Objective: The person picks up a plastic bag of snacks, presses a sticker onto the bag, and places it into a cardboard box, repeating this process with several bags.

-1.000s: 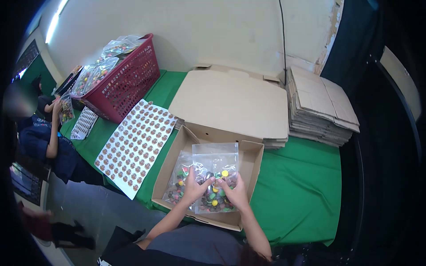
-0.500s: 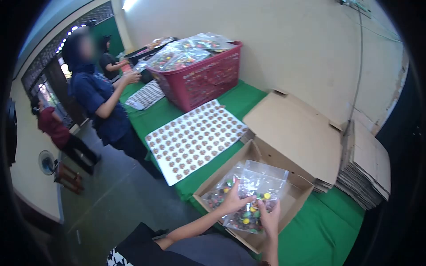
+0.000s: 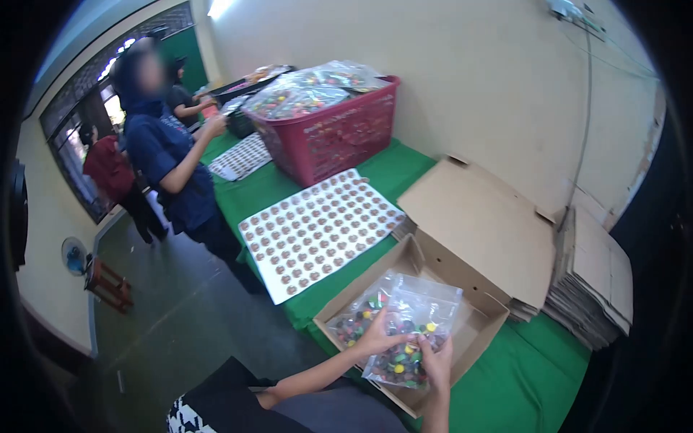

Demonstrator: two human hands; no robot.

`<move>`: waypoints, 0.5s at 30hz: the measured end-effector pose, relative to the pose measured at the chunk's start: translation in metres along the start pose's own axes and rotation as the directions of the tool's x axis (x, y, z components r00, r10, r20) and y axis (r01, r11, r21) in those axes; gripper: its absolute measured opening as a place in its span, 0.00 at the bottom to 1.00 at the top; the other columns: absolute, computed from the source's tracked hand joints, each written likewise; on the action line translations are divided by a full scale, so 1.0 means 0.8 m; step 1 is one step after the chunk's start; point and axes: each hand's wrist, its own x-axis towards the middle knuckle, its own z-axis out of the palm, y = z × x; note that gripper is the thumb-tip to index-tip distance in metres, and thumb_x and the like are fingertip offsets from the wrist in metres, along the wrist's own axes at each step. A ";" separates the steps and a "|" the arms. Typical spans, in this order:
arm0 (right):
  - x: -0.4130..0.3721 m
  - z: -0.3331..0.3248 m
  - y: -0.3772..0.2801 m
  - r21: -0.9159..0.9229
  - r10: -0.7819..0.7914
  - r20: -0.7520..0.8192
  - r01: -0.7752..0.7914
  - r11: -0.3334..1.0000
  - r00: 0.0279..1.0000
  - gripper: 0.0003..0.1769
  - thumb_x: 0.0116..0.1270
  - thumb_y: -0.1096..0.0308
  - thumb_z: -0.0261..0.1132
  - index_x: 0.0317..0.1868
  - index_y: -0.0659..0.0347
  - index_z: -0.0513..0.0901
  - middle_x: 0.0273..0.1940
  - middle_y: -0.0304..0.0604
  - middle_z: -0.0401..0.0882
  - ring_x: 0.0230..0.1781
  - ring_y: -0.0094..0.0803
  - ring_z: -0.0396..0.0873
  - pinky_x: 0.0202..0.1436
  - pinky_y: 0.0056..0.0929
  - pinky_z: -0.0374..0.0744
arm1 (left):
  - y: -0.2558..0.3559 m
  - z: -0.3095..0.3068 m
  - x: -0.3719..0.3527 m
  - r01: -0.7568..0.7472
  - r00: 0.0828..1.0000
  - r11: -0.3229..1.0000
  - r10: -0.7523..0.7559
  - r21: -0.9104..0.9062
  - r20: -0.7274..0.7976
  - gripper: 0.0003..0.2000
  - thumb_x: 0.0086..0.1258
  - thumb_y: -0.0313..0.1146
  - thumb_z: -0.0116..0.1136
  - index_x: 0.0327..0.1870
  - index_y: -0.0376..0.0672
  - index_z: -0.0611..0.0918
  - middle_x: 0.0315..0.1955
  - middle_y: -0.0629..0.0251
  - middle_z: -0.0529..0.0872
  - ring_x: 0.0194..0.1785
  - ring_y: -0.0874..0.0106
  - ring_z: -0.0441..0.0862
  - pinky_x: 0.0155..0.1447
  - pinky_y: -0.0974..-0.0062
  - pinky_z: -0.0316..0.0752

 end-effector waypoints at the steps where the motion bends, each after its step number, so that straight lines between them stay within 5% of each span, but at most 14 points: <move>1: 0.000 -0.005 0.001 0.051 0.057 0.010 -0.058 0.997 0.998 0.21 0.55 0.71 0.61 0.49 0.66 0.65 0.41 0.45 0.74 0.41 0.28 0.73 0.44 0.25 0.72 | 0.008 0.000 -0.001 0.098 0.995 0.991 -0.096 -0.092 0.026 0.35 0.47 0.33 0.67 0.54 0.34 0.58 0.40 0.59 0.73 0.40 0.74 0.73 0.40 0.80 0.71; 2: 0.000 -0.010 0.002 0.047 0.061 -0.029 -0.059 0.997 0.998 0.21 0.55 0.71 0.61 0.49 0.66 0.65 0.41 0.45 0.74 0.41 0.28 0.73 0.44 0.25 0.72 | 0.011 0.004 0.000 0.196 0.980 0.965 -0.188 -0.177 0.061 0.35 0.47 0.33 0.67 0.53 0.35 0.59 0.39 0.59 0.73 0.38 0.75 0.74 0.35 0.82 0.72; 3: 0.000 -0.013 0.003 0.066 0.064 -0.018 -0.063 0.996 0.998 0.21 0.55 0.71 0.62 0.48 0.66 0.65 0.40 0.44 0.74 0.40 0.28 0.73 0.43 0.24 0.72 | -0.014 0.011 0.001 0.125 0.992 0.988 -0.123 -0.086 0.030 0.32 0.48 0.32 0.66 0.51 0.36 0.60 0.37 0.59 0.74 0.30 0.78 0.75 0.27 0.85 0.70; 8: 0.000 -0.017 -0.008 0.135 0.055 -0.090 -0.042 0.990 0.994 0.20 0.54 0.73 0.62 0.46 0.66 0.66 0.37 0.44 0.75 0.37 0.26 0.74 0.39 0.22 0.73 | 0.017 0.017 0.018 0.222 0.969 0.970 -0.208 -0.101 0.134 0.30 0.49 0.31 0.65 0.49 0.37 0.60 0.32 0.61 0.76 0.22 0.81 0.73 0.19 0.87 0.66; 10: 0.000 -0.020 -0.008 0.141 0.048 -0.132 -0.029 0.990 0.990 0.20 0.54 0.73 0.62 0.46 0.66 0.66 0.38 0.44 0.75 0.38 0.27 0.74 0.40 0.23 0.73 | 0.030 0.019 0.028 0.253 0.960 0.961 -0.236 -0.110 0.150 0.33 0.45 0.40 0.68 0.48 0.34 0.63 0.39 0.56 0.73 0.42 0.70 0.73 0.45 0.76 0.70; 12: 0.006 -0.022 -0.008 0.150 0.050 -0.166 -0.025 0.988 0.985 0.20 0.53 0.73 0.63 0.46 0.65 0.67 0.38 0.43 0.75 0.37 0.26 0.74 0.40 0.23 0.73 | 0.049 0.022 0.036 0.188 0.973 0.973 -0.167 -0.135 0.157 0.31 0.45 0.38 0.68 0.47 0.35 0.64 0.36 0.58 0.74 0.37 0.74 0.74 0.36 0.79 0.72; 14: 0.008 -0.022 -0.008 0.167 0.025 -0.208 0.011 0.986 0.978 0.20 0.52 0.73 0.63 0.45 0.65 0.67 0.38 0.43 0.75 0.37 0.26 0.74 0.40 0.23 0.73 | 0.056 0.023 0.043 0.424 0.890 0.884 -0.366 -0.198 0.271 0.29 0.46 0.36 0.68 0.46 0.36 0.64 0.33 0.61 0.75 0.29 0.78 0.74 0.27 0.82 0.71; 15: 0.007 -0.021 -0.012 0.147 0.037 -0.216 -0.005 0.989 0.976 0.20 0.52 0.73 0.63 0.45 0.65 0.68 0.37 0.43 0.75 0.37 0.26 0.74 0.40 0.23 0.73 | 0.053 0.027 0.049 0.377 0.913 0.915 -0.342 -0.146 0.221 0.29 0.47 0.35 0.67 0.47 0.37 0.64 0.29 0.63 0.76 0.25 0.81 0.73 0.24 0.84 0.70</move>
